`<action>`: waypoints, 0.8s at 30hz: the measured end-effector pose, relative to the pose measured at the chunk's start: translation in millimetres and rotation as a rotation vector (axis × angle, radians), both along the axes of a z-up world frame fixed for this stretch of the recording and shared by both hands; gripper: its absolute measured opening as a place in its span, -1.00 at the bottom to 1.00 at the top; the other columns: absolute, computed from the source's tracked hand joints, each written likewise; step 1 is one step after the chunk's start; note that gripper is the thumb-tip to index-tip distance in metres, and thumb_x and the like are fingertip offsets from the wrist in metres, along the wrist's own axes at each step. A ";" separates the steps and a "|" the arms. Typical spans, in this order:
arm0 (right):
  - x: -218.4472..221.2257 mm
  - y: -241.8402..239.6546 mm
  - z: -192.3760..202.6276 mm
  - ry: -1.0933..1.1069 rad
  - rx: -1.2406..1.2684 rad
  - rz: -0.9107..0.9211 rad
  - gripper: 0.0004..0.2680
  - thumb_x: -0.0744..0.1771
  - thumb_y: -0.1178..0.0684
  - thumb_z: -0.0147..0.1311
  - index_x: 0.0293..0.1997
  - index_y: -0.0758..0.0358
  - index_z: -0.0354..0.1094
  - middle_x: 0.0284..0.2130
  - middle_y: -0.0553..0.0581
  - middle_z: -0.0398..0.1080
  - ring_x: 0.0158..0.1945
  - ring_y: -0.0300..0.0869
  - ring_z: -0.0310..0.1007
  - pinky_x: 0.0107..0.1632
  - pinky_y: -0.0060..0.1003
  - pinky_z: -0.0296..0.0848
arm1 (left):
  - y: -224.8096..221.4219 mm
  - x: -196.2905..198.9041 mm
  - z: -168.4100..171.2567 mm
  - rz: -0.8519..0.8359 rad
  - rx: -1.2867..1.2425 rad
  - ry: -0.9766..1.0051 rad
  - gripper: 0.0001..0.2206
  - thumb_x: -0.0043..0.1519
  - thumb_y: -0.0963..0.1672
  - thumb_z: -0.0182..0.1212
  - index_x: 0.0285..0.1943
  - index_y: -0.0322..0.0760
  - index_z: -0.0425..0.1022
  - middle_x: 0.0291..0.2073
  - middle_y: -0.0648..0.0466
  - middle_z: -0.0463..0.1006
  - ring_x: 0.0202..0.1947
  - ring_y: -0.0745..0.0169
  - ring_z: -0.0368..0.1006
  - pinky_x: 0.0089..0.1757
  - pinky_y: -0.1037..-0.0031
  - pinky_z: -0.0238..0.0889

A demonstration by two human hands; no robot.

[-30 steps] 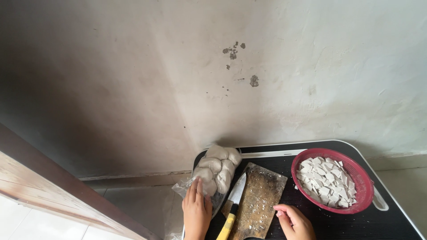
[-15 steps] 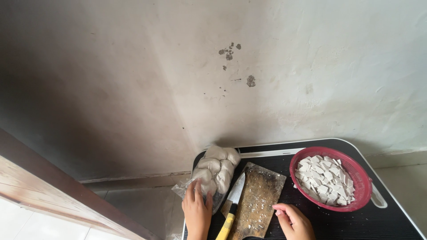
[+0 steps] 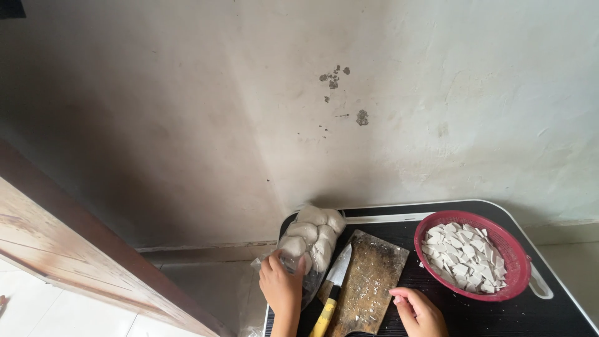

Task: A person is using a knife to cut small pieces of dough into slices and placing them into a bowl.

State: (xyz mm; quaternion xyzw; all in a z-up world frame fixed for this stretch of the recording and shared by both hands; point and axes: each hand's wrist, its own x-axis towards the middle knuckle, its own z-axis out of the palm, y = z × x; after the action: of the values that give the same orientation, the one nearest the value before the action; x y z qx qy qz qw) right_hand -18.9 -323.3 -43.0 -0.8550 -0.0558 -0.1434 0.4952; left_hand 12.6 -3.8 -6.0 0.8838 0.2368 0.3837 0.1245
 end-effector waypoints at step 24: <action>1.0 1.2 1.9 -0.040 -0.007 0.017 -0.84 0.31 -0.02 0.06 -0.21 -0.09 0.64 -0.30 -0.26 0.68 -0.41 -0.41 0.55 -0.22 -0.50 0.46 | 2.8 10.9 2.7 0.004 0.026 -0.075 -0.26 -0.04 0.37 0.22 -0.02 -0.16 0.43 -0.23 -0.04 0.50 -0.26 -0.13 0.51 -0.30 0.19 0.40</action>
State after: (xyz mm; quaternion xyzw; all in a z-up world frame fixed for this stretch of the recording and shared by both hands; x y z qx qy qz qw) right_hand -17.9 -322.1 -41.1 -0.8533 -0.0734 -0.1561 0.4921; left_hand 23.5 -1.0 -3.2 0.8700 0.2287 0.4198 0.1208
